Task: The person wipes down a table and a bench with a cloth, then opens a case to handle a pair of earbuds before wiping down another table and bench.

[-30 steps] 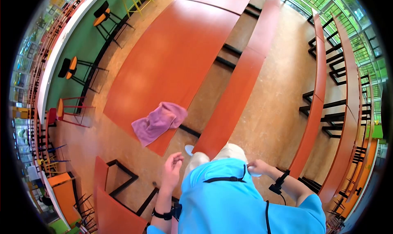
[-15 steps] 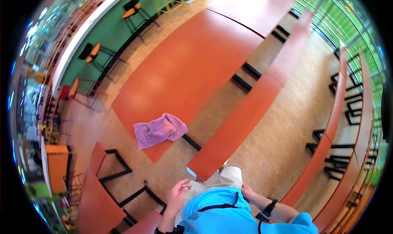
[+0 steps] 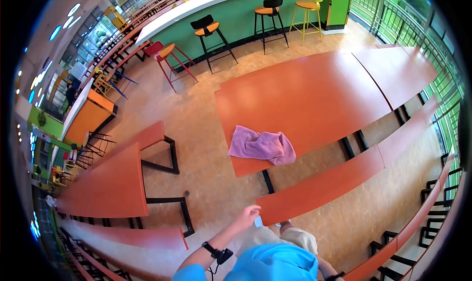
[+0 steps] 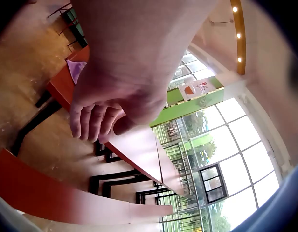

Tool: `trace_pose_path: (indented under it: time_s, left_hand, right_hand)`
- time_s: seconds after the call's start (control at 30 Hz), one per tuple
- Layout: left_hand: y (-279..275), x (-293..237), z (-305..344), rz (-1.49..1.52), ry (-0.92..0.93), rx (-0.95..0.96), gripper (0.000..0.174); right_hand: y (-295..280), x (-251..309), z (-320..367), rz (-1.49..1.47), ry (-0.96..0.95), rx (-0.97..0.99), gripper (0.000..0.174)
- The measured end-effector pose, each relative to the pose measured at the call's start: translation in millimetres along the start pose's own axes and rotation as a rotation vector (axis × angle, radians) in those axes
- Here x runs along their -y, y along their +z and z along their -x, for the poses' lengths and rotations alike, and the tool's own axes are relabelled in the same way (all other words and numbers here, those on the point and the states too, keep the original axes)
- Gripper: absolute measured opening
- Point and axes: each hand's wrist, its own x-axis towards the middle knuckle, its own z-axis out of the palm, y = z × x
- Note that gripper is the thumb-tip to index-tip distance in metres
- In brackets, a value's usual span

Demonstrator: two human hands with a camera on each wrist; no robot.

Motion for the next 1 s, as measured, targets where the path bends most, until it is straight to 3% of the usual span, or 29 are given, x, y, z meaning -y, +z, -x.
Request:
trace_pose_path:
  time_s: [0.07, 0.13, 0.17, 0.2, 0.27, 0.33, 0.37, 0.4, 0.43, 0.47, 0.5, 0.53, 0.57, 0.63, 0.7, 0.77, 0.8, 0.83, 0.9, 0.93, 1.0]
  left_hand:
    - [-48.5, 36.8, -62.8, -0.059, 0.080, -0.093, 0.025]
    - [-96.6, 58.5, -145.0, -0.141, 0.201, -0.339, 0.025]
    - [-112.9, 72.5, -189.0, 0.010, 0.109, -0.337, 0.032]
    - [-118.4, 34.2, -203.5, -0.079, 0.159, -0.481, 0.038]
    - [-117.5, 27.6, -253.8, -0.454, 0.252, -0.608, 0.062]
    - [-96.4, 7.2, -289.0, -0.595, 0.056, -0.556, 0.071]
    - [-76.8, -0.8, -307.8, -0.668, -0.039, -0.530, 0.075]
    - [-55.4, -1.8, -325.4, -0.673, -0.018, -0.593, 0.074]
    - [-32.9, 1.4, -339.0, -0.685, -0.001, -0.647, 0.072]
    - [-11.3, -5.7, -348.7, -0.691, 0.031, -0.667, 0.072]
    - [12.0, -19.0, -358.0, -0.713, 0.039, -0.651, 0.072]
    - [37.2, -31.4, -367.2, -0.723, 0.070, -0.635, 0.073]
    - [56.1, -40.1, -374.7, -0.731, 0.106, -0.623, 0.073]
    - [101.9, -60.3, -403.2, -0.729, 0.151, -0.653, 0.073]
    - [132.9, -92.7, -432.6, -0.676, 0.187, -0.643, 0.072]
    - [151.3, -131.7, -454.7, -0.574, 0.209, -0.587, 0.070]
    - [154.1, -118.8, -476.5, -0.443, 0.449, -0.568, 0.066]
    - [150.6, -129.9, -484.9, -0.372, 0.547, -0.485, 0.063]
    - [134.4, -137.8, -495.4, -0.338, 0.562, -0.391, 0.062]
    - [122.3, -140.3, -498.0, -0.478, 0.625, -0.430, 0.059]
    - [85.5, -136.7, -507.7, -0.650, 0.667, -0.541, 0.055]
  right_hand:
    - [-25.7, -3.2, 14.8, 0.072, 0.033, -0.002, 0.067]
    - [-57.1, -15.2, 34.5, 0.189, 0.079, 0.019, 0.063]
    - [-76.2, -21.4, 47.0, 0.262, 0.111, 0.047, 0.062]
    - [-95.6, -23.4, 55.6, 0.336, 0.140, 0.086, 0.060]
    - [-135.8, -28.8, 66.4, 0.522, 0.176, 0.198, 0.057]
    - [-173.7, -25.1, 63.8, 0.729, 0.088, 0.314, 0.055]
    - [-192.2, -18.6, 45.7, 0.836, -0.051, 0.309, 0.054]
    - [-209.8, -9.4, 18.4, 0.956, -0.258, 0.263, 0.052]
    - [-212.0, 129.5, 41.7, 0.702, -0.093, 0.028, 0.048]
    - [-226.3, 137.0, -4.3, 0.708, -0.393, -0.118, 0.047]
    - [-242.3, 159.0, -55.5, 0.774, -0.486, -0.168, 0.048]
    - [-252.9, 219.6, -72.6, 0.670, -0.633, -0.225, 0.052]
    - [-262.8, 266.8, -105.5, 0.865, -0.637, -0.199, 0.057]
    - [-279.5, 344.4, -154.5, 0.677, -1.046, -0.285, 0.068]
    - [-281.3, 408.2, -205.8, 0.558, -1.086, -0.390, 0.073]
    - [-280.7, 431.3, -266.9, 0.448, -1.123, -0.548, 0.076]
    - [-291.4, 433.8, -279.0, 0.446, -1.231, -0.629, 0.071]
    - [-301.7, 430.6, -288.1, 0.441, -1.328, -0.713, 0.067]
    - [-326.8, 403.1, -319.2, 0.554, -1.307, -0.678, 0.055]
    - [-347.0, 393.4, -329.8, 0.623, -1.304, -0.665, 0.050]
    - [-391.9, 375.4, -351.0, 0.463, -1.227, -0.692, 0.028]
